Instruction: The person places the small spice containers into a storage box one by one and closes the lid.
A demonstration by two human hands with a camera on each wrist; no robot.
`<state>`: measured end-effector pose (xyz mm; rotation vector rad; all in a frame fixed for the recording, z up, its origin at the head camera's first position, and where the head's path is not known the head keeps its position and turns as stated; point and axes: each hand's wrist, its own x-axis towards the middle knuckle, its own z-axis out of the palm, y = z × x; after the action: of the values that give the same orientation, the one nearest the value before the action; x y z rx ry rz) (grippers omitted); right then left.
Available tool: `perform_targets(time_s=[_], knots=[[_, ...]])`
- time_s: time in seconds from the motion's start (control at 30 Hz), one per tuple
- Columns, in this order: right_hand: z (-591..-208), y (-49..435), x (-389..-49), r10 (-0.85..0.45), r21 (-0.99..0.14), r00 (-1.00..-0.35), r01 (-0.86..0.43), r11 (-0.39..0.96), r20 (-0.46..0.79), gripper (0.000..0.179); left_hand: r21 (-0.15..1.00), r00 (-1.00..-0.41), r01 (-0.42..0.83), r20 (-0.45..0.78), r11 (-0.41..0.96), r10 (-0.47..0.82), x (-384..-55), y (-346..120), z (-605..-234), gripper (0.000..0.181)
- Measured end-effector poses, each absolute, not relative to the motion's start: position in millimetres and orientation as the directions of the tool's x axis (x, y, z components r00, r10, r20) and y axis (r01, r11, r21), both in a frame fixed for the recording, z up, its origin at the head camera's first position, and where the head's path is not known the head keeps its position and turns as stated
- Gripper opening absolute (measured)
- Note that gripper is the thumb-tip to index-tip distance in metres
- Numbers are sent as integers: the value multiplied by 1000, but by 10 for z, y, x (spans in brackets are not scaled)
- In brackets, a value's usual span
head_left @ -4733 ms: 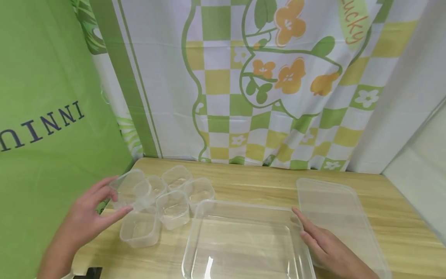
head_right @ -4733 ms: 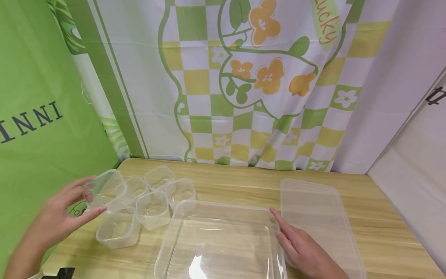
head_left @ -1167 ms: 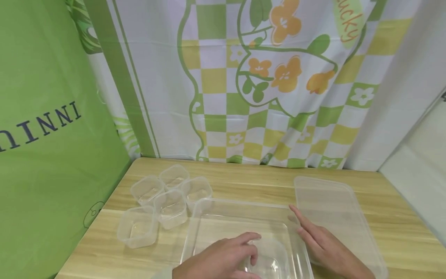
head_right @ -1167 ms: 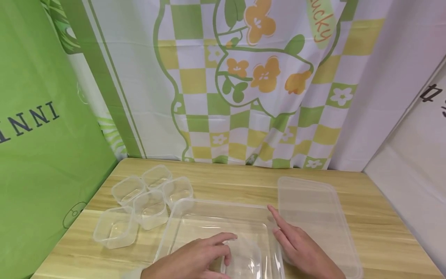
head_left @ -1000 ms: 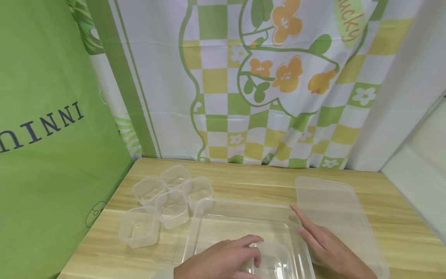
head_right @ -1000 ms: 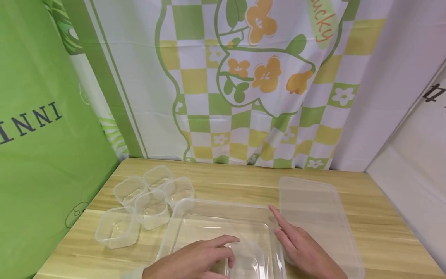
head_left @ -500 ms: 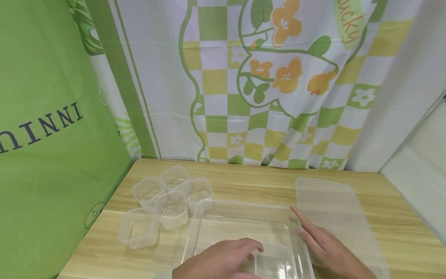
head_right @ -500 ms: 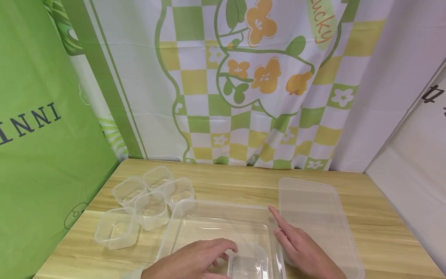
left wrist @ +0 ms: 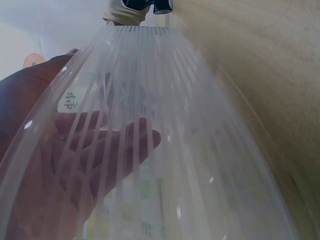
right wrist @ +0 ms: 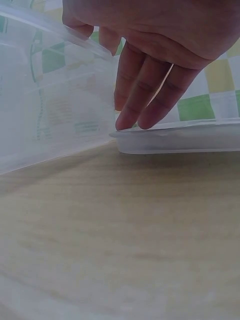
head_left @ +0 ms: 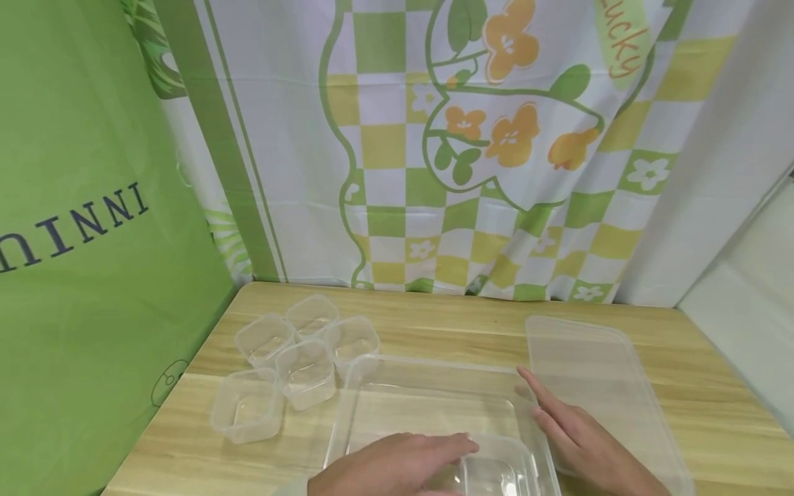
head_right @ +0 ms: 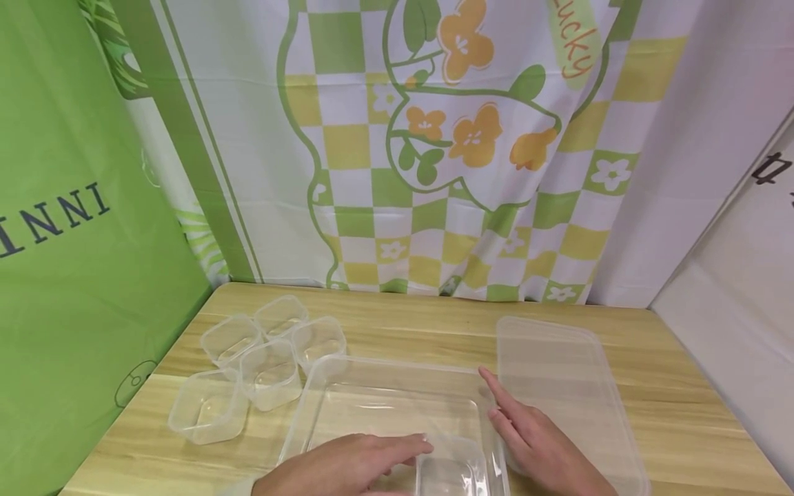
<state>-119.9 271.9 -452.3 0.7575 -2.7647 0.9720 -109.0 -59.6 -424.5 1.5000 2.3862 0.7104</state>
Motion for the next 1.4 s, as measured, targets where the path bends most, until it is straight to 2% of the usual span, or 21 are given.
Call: perform_targets(time_s=[0.3,0.5,0.67,0.8,1.1,1.4], knots=[[-4540,2724,-1186,-406,-543,-875,-482,688,262,56,478,-442,798,49,368,896,-1078,-585,-4245,56],[-4543,2721,-1182,-410,-532,-869,-494,687,277,57,493,-448,790,56,366,892,-1065,-605,-4255,60],[-4544,2722,-1184,-412,-540,-869,-494,681,275,58,483,-459,797,94,363,883,-1042,-642,-4255,61],[-4546,2725,-1194,-412,-538,-866,-499,680,282,58,450,-444,821,114,353,888,-1058,-638,-4252,59],[-4546,2717,-1203,-412,-559,-869,-493,667,274,59,466,-438,804,48,368,898,-1065,-617,-4218,62],[-4542,2721,-1205,-412,-549,-871,-490,677,268,59,433,-435,821,53,372,899,-1049,-605,-4221,62]])
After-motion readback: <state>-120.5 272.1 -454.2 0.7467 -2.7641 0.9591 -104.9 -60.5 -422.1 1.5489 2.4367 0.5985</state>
